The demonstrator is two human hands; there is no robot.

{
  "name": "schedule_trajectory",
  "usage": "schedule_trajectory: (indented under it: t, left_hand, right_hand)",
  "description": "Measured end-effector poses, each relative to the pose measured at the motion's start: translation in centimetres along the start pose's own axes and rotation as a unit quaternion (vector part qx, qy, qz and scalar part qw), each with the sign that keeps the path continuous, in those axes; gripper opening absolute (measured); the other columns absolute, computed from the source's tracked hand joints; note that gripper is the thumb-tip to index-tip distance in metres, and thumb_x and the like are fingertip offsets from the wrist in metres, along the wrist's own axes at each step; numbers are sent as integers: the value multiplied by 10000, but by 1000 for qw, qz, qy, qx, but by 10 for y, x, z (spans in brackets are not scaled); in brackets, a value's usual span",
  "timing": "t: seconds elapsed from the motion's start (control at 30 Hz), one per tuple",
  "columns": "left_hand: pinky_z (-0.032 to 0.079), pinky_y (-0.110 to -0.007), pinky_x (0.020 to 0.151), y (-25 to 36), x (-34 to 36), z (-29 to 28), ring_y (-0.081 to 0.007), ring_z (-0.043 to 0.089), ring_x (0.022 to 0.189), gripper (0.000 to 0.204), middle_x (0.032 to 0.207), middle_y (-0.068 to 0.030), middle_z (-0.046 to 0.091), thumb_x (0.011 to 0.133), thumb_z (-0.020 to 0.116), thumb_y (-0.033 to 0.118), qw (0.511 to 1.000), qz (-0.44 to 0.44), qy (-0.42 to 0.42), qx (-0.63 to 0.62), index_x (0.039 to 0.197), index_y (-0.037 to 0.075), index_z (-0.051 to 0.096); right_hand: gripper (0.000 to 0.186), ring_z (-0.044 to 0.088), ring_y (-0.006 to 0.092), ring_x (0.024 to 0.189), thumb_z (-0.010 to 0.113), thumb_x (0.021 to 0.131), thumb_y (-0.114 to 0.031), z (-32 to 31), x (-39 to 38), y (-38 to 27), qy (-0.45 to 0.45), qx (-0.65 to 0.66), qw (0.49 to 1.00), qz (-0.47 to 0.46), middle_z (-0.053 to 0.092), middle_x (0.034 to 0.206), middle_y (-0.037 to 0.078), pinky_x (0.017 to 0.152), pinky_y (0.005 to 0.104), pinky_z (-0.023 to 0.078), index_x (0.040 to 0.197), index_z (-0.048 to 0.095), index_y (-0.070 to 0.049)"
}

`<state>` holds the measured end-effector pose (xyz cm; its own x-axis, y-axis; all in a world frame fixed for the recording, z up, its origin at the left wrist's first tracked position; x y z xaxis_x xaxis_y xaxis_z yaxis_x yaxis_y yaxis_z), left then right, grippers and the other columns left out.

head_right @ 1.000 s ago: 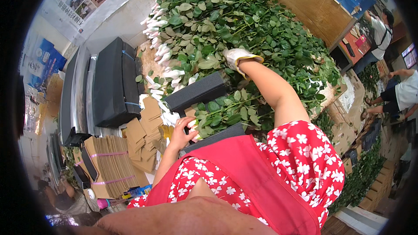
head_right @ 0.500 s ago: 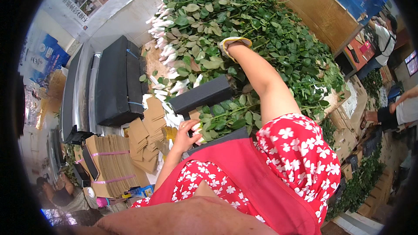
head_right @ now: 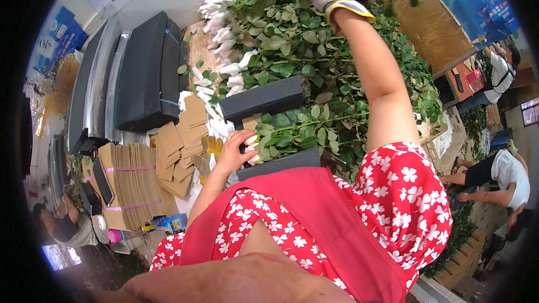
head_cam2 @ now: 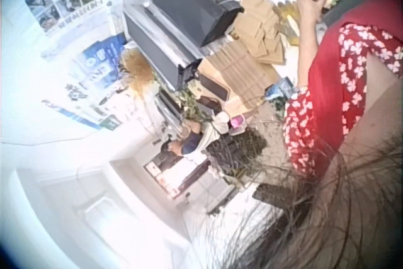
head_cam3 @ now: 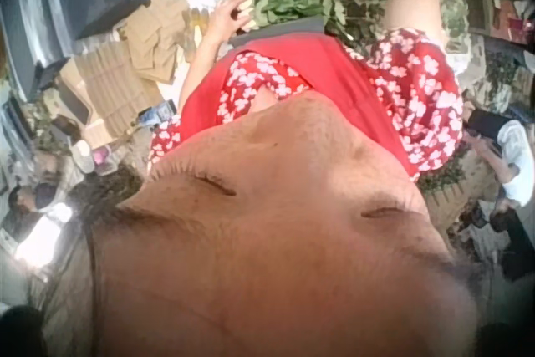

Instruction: The person arranges white roses and green leaves into black plastic trays. They pick up the flowers and leaves, place them into the trays, and adjust their positions. The person also handles cardboard pieces and a plastic bag during the process.

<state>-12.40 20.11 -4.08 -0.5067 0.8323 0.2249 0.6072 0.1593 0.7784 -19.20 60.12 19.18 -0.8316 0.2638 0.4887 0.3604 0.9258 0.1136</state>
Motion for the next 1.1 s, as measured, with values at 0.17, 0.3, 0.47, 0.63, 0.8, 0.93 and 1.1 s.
schedule_trajectory:
  t: [0.17, 0.3, 0.47, 0.63, 0.8, 0.93, 1.1]
  left_hand:
    - [421, -383, 992, -2, -2, -2, -297, 540, 1144, 540, 1221, -102, 629, 710, 786, 168, 1000, -17, 3, -6, 1217, 81, 624]
    - [413, -374, 974, 1, 0, -3, -280, 571, 1107, 524, 1181, -84, 652, 694, 805, 171, 1000, -16, 9, 4, 1183, 89, 638]
    - [393, -380, 990, -2, -2, -3, -280, 574, 1098, 532, 1178, -78, 650, 685, 814, 183, 1000, -29, -5, 5, 1178, 90, 637]
    - [390, -379, 981, 2, -3, -5, -274, 581, 1094, 524, 1174, -84, 651, 693, 808, 182, 1000, -9, 9, 14, 1178, 85, 634]
    - [384, -388, 989, 0, 0, -2, -280, 576, 1108, 523, 1193, -98, 643, 716, 788, 191, 1000, 7, -2, 10, 1202, 84, 629]
    - [380, -396, 994, 1, 0, -3, -288, 574, 1118, 521, 1183, -106, 643, 714, 789, 178, 1000, -3, 4, 8, 1201, 84, 630]
    - [393, -396, 984, 0, 0, -3, -289, 577, 1108, 540, 1188, -105, 641, 691, 799, 172, 1000, 1, 1, 16, 1196, 74, 634]
  right_hand:
    - [302, 664, 325, 991, 551, 893, -167, 60, -12, 0, -319, -69, 945, -19, 673, 1119, 176, 867, 432, 546, 1170, 618, -65]
    - [419, 601, 335, 1154, 575, 856, -169, 98, -42, -21, -221, 31, 973, -56, 566, 1349, 156, 991, 403, 495, 1267, 573, -89]
    - [347, 672, 332, 1020, 541, 832, -146, 163, -94, -40, -404, 23, 912, -70, 665, 1167, 191, 896, 411, 544, 1149, 630, -37]
    - [337, 684, 367, 914, 531, 824, -121, 104, -154, -64, -379, 30, 923, -63, 696, 1001, 213, 793, 452, 554, 1143, 601, -36]
    - [348, 678, 272, 901, 576, 846, -168, 202, -179, -24, -397, 230, 889, 6, 709, 966, 137, 779, 402, 526, 1184, 600, -89]
    - [414, 672, 250, 891, 607, 839, -181, 154, -132, 4, -276, 403, 866, 108, 707, 968, 130, 771, 345, 520, 1240, 593, -80]
    - [349, 648, 331, 1027, 499, 896, -216, 102, -59, -14, -157, 168, 965, 130, 645, 1187, 172, 873, 423, 535, 1207, 624, -117]
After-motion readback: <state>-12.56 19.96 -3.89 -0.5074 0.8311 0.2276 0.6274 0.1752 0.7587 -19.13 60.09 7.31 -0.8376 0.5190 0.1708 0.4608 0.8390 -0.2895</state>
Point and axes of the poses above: each hand's wrist, its own x-axis towards the middle knuckle, its own z-axis out of the palm, y = z × x, the point moved 5 cm from there along x, towards the middle knuckle
